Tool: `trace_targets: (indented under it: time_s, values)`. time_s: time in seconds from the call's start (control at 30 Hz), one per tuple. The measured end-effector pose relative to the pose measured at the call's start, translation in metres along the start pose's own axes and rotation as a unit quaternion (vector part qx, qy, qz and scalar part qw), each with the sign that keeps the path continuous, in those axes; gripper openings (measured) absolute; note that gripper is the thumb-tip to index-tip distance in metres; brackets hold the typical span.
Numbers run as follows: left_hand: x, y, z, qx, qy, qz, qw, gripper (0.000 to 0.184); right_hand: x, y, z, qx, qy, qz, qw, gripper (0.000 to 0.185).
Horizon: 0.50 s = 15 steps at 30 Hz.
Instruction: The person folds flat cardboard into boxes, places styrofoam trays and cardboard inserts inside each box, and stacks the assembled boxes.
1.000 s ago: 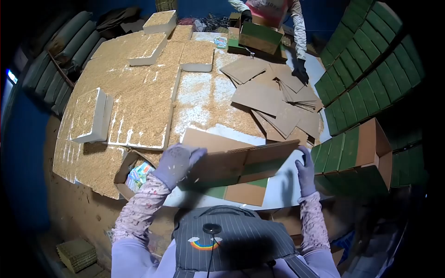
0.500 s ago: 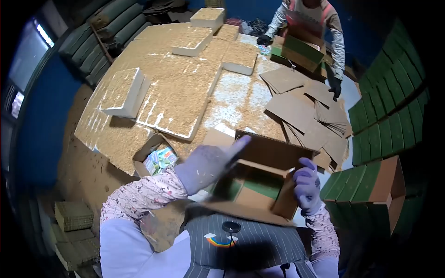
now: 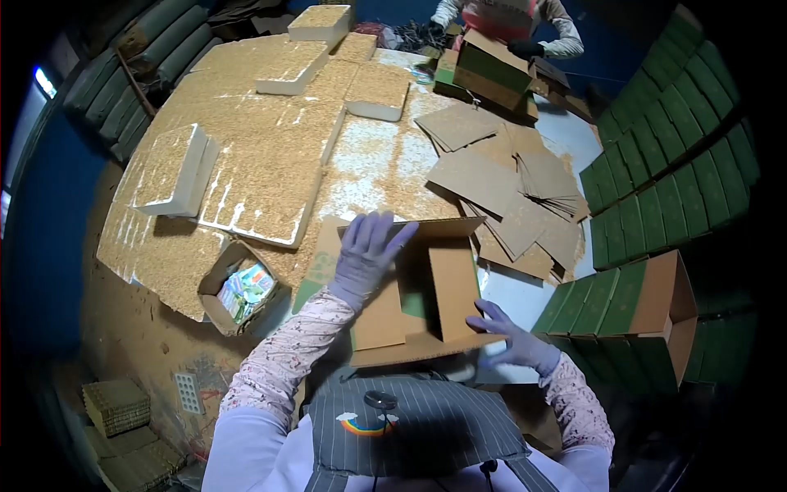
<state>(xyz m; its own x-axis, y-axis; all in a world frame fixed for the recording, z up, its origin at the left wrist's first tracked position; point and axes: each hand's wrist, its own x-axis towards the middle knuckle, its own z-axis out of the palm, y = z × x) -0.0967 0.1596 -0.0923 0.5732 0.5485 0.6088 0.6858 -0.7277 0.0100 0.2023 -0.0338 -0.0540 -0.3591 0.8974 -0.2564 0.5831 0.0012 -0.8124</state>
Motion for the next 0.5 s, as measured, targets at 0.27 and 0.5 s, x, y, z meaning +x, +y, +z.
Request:
trace_targets:
  time_s: [0.27, 0.5]
  values:
    - [-0.049, -0.008, -0.073, -0.272, -0.251, 0.176, 0.912, 0.072, 0.079, 0.038, 0.019, 0.318, 0.215, 0.201, 0.901, 0.087]
    - [-0.036, -0.037, -0.02, -0.519, -0.165, -0.372, 0.752, 0.041, 0.074, -0.02, -0.061, 0.21, 0.187, -0.074, 0.957, 0.057]
